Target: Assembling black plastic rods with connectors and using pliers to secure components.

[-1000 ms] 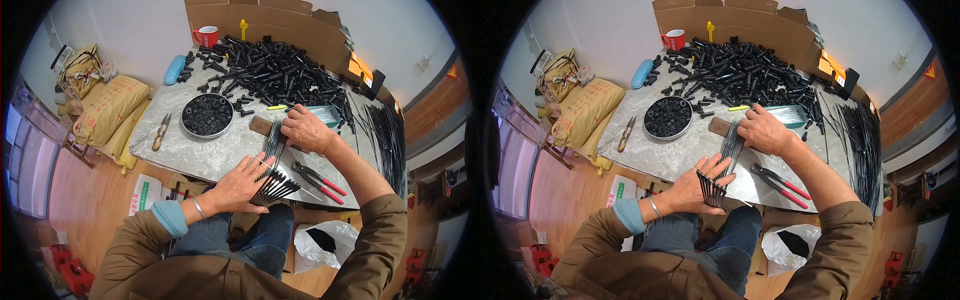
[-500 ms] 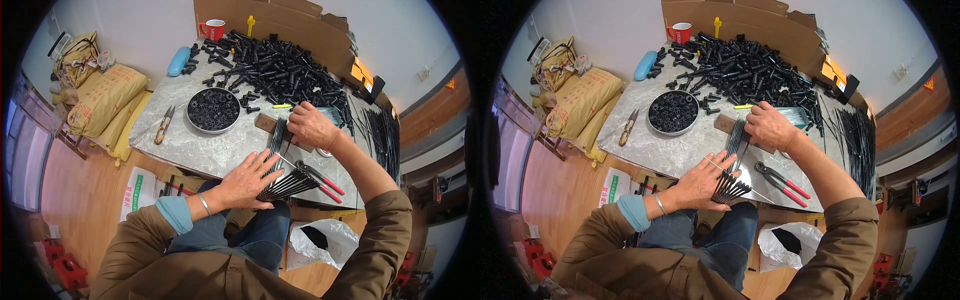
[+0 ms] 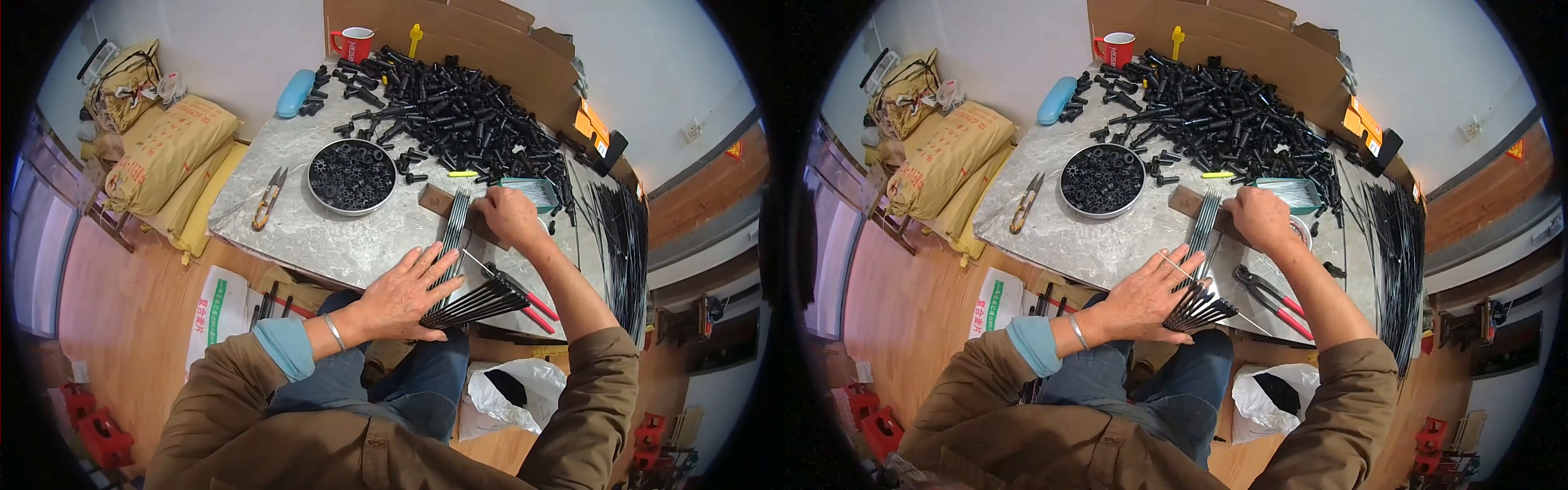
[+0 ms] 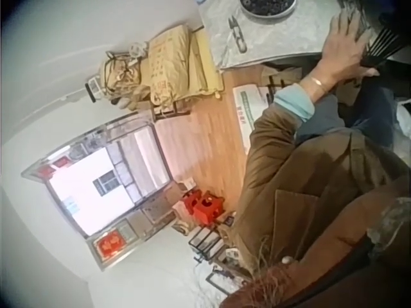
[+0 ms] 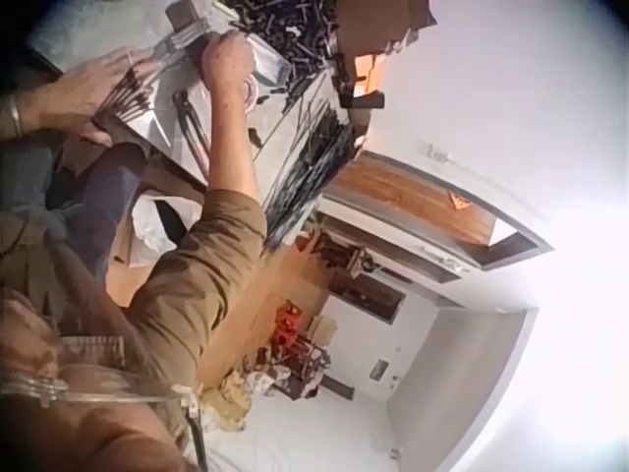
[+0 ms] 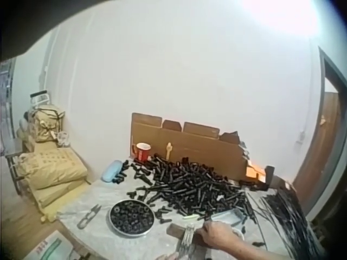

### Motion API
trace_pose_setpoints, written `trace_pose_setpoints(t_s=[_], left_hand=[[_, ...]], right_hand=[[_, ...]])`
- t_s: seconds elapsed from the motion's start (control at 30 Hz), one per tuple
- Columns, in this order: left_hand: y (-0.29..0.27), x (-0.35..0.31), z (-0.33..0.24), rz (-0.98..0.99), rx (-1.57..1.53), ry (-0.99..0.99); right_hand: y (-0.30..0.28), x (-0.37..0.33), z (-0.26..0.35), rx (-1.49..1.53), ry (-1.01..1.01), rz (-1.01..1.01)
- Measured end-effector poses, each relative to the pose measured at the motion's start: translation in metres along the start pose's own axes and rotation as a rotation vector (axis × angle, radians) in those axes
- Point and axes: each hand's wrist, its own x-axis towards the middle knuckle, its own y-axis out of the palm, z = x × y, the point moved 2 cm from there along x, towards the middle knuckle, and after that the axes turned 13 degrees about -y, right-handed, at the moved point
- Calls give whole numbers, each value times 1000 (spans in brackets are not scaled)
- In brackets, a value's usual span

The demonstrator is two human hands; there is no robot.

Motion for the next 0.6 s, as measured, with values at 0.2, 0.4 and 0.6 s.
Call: trace_pose_setpoints(t_s=[0.2,0.4,0.6], left_hand=[[0,-1,0,2,10,0],[1,-1,-2,7,9,3],[3,-3,1,-6,4,-7]], right_hand=[[4,4,-6,97,5,-64],[4,12,-7,16,107,44],[-11,0,-1,97,136,-58]])
